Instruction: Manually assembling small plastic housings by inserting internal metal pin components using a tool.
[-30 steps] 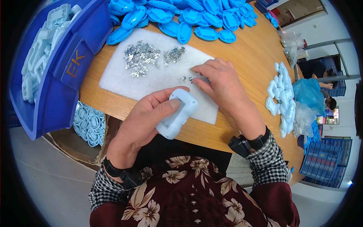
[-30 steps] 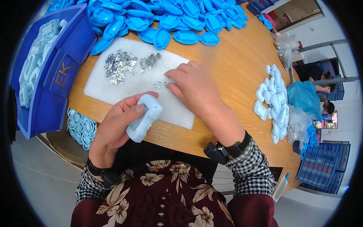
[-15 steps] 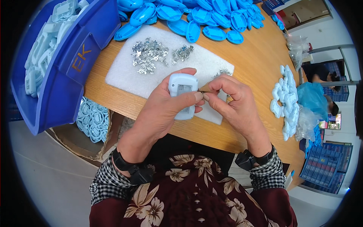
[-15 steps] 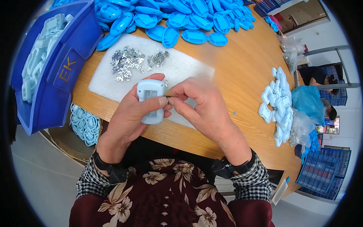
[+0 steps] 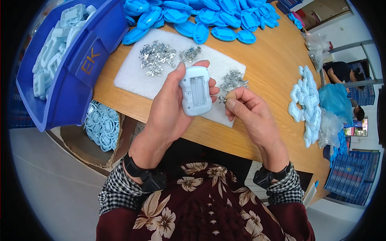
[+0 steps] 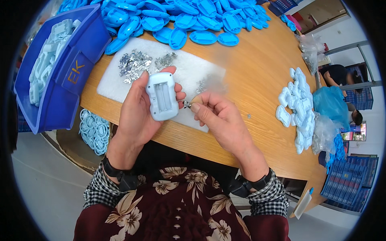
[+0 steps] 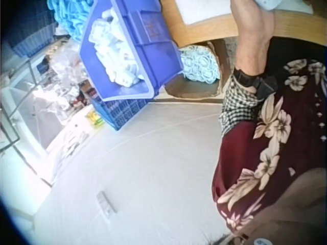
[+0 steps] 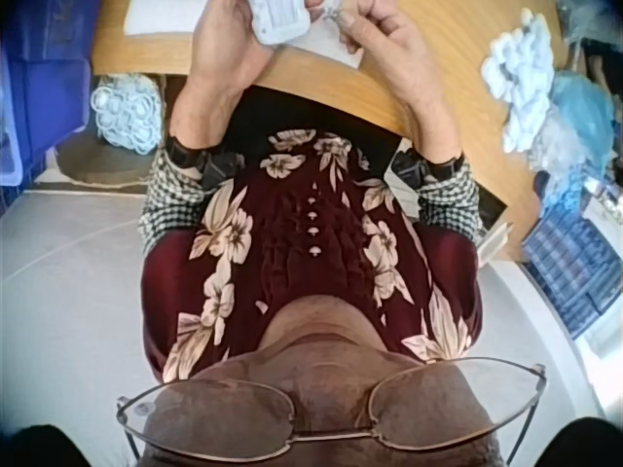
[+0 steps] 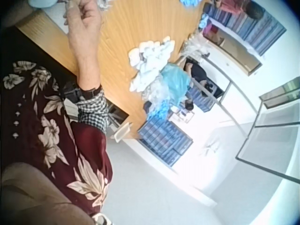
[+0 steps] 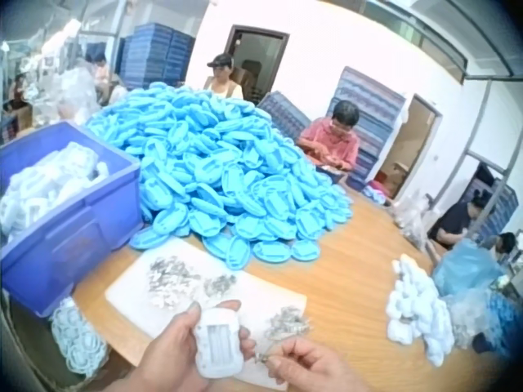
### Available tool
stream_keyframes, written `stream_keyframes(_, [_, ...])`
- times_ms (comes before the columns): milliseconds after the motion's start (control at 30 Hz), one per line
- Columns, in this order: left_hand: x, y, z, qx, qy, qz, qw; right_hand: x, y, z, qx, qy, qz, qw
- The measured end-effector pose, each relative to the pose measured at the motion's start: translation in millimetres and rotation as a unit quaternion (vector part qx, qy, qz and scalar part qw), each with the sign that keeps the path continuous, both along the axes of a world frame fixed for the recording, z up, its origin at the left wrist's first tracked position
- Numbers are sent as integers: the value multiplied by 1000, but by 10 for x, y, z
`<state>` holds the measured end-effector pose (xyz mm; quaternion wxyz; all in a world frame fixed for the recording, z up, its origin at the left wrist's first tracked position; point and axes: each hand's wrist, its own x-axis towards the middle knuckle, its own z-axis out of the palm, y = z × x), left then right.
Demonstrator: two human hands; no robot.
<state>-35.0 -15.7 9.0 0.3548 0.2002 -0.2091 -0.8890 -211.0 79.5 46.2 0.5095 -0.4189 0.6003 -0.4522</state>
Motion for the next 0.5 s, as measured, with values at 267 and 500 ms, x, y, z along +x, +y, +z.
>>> stream_keyframes(267, [-88,58,-62,-62,27,23,997,42,120,12,-29,5,-23,999])
stream_keyframes(500, [-154,173,29,-60,68,89,992,164,109,-142,32,-131,-2,991])
